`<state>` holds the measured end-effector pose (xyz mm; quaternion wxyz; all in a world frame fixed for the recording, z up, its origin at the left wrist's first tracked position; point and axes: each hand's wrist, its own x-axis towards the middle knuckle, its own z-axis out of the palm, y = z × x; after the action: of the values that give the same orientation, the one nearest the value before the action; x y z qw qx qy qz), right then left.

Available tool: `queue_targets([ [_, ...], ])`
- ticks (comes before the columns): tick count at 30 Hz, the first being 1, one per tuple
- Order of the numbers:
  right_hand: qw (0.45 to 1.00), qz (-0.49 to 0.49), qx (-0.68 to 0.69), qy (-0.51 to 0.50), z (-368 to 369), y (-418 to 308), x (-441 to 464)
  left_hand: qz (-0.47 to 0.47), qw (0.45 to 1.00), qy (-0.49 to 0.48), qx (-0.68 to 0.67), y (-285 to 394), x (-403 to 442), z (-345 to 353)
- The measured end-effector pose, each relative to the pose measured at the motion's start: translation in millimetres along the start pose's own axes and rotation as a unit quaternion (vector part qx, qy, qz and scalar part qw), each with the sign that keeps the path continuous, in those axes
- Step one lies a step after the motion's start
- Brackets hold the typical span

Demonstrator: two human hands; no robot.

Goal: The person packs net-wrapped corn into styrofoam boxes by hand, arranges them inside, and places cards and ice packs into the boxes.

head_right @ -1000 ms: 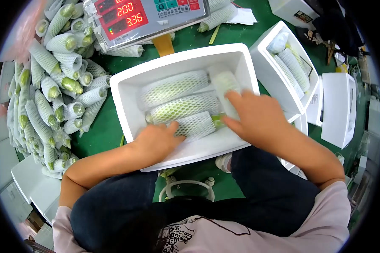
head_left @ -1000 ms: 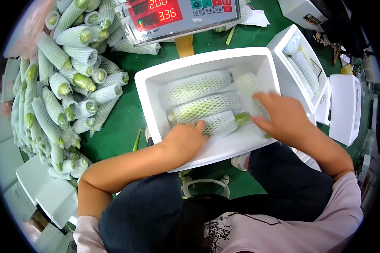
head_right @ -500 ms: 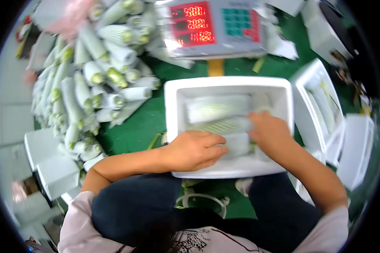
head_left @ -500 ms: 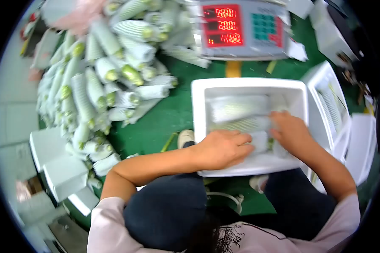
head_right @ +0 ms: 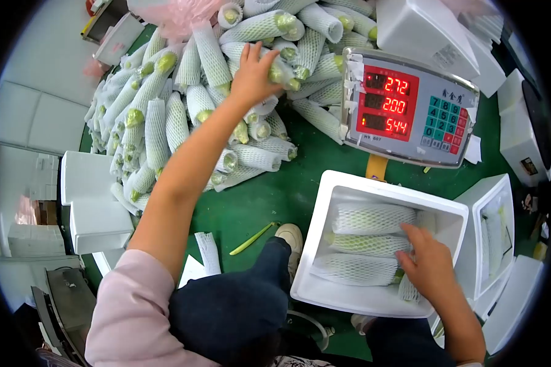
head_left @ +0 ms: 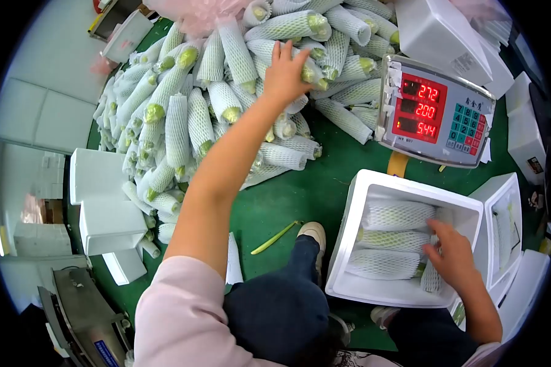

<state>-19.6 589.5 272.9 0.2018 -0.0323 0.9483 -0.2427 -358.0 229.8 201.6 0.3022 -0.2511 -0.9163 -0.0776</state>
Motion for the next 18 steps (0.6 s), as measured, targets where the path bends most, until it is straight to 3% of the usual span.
queue_targets([
  [1,0.999,-0.044,0.009,0.026,-4,-3,2,0.016,0.999,-0.051,-0.009,-19,3,13],
  [4,0.983,-0.12,0.013,0.136,-26,-9,6,0.067,0.987,-0.029,-0.14,-67,3,12],
  [5,0.976,-0.132,0.019,0.17,-34,-5,5,0.025,0.979,0.05,-0.195,-76,-9,2],
  [6,0.967,-0.133,0.059,0.208,-40,-1,3,-0.08,0.975,0.097,-0.184,-72,-19,-16],
  [7,0.956,-0.153,0.041,0.248,-47,-1,1,-0.09,0.938,0.168,-0.289,-63,-27,-35],
  [8,0.951,-0.159,0.043,0.263,-56,-8,-1,-0.041,0.976,0.183,-0.114,-48,-34,-73],
  [10,0.912,-0.254,-0.027,0.322,-61,-14,0,-0.18,0.888,0.186,-0.381,49,-35,-145],
  [12,0.906,-0.32,-0.019,0.277,-55,-39,6,-0.088,0.898,0.101,-0.42,117,-35,-201],
  [14,0.899,-0.342,-0.017,0.272,-37,-70,18,-0.046,0.858,-0.026,-0.51,192,-35,-243],
  [16,0.925,-0.274,0.211,0.155,1,-54,30,0.093,0.813,-0.175,-0.548,218,-19,-253],
  [17,0.922,-0.227,0.298,0.1,11,-48,31,0.108,0.785,-0.212,-0.572,224,-15,-250],
  [18,0.929,-0.163,0.328,0.042,11,-35,8,0.054,0.783,-0.179,-0.593,213,-15,-231],
])
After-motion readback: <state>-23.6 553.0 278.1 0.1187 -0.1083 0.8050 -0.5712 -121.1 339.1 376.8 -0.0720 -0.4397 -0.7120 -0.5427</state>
